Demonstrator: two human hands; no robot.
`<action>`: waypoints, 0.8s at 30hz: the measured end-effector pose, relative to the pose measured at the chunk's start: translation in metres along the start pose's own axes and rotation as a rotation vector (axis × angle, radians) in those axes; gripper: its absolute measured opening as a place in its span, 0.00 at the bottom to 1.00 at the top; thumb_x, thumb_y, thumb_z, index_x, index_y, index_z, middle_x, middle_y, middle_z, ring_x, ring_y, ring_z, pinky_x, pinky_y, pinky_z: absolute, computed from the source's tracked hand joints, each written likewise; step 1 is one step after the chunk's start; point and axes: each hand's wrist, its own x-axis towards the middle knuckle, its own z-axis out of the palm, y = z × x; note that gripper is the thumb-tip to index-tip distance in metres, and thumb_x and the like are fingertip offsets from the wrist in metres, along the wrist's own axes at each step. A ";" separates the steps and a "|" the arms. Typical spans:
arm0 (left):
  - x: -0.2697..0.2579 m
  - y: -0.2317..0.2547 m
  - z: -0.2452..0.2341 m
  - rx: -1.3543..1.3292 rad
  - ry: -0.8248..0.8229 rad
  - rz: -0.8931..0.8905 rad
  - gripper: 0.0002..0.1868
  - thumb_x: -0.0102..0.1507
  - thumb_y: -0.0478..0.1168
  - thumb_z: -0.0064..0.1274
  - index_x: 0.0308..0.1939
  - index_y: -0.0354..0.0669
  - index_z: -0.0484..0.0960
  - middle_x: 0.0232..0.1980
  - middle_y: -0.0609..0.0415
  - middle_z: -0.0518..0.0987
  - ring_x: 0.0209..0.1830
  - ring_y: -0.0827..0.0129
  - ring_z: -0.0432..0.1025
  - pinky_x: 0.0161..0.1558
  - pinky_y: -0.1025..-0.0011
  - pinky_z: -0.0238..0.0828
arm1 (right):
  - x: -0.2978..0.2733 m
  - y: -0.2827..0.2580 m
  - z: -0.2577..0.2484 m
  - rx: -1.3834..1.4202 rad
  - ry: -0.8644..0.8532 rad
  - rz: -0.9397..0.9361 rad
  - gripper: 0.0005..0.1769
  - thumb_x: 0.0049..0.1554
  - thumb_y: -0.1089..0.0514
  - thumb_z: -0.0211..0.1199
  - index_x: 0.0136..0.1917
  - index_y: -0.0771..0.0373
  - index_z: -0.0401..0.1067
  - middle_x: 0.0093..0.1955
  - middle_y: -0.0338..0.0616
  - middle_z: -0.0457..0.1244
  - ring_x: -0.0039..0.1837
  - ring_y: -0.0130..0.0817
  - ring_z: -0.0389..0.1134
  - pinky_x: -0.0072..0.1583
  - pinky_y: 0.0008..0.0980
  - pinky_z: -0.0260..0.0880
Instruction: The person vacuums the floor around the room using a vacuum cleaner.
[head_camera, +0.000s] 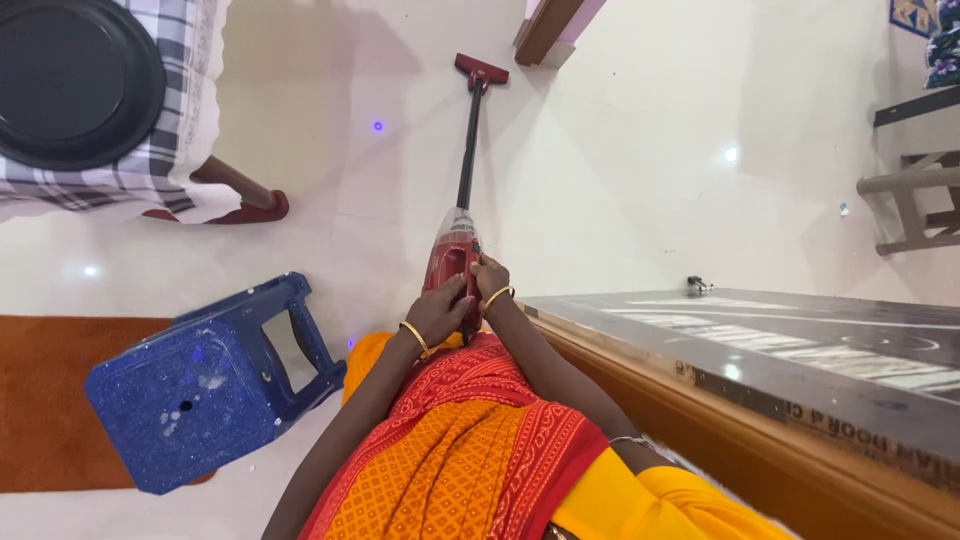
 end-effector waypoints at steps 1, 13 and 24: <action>0.010 0.002 -0.004 0.022 -0.006 0.007 0.31 0.67 0.51 0.48 0.70 0.39 0.70 0.73 0.41 0.69 0.65 0.47 0.71 0.65 0.57 0.67 | 0.008 -0.007 0.002 -0.030 0.011 0.007 0.24 0.60 0.67 0.56 0.69 0.71 0.70 0.55 0.49 0.69 0.51 0.34 0.70 0.53 0.33 0.73; 0.123 0.013 -0.066 -0.078 -0.141 0.008 0.32 0.66 0.54 0.48 0.70 0.41 0.69 0.65 0.42 0.77 0.57 0.47 0.76 0.57 0.57 0.73 | 0.084 -0.078 0.036 -0.095 0.050 -0.001 0.22 0.59 0.67 0.57 0.66 0.71 0.73 0.50 0.49 0.69 0.46 0.35 0.69 0.48 0.34 0.73; 0.246 0.014 -0.138 -0.122 -0.190 0.051 0.28 0.65 0.54 0.49 0.65 0.44 0.74 0.57 0.44 0.81 0.53 0.50 0.78 0.55 0.58 0.73 | 0.185 -0.158 0.090 -0.010 0.099 0.020 0.18 0.60 0.67 0.58 0.63 0.68 0.72 0.50 0.46 0.70 0.45 0.32 0.72 0.49 0.32 0.74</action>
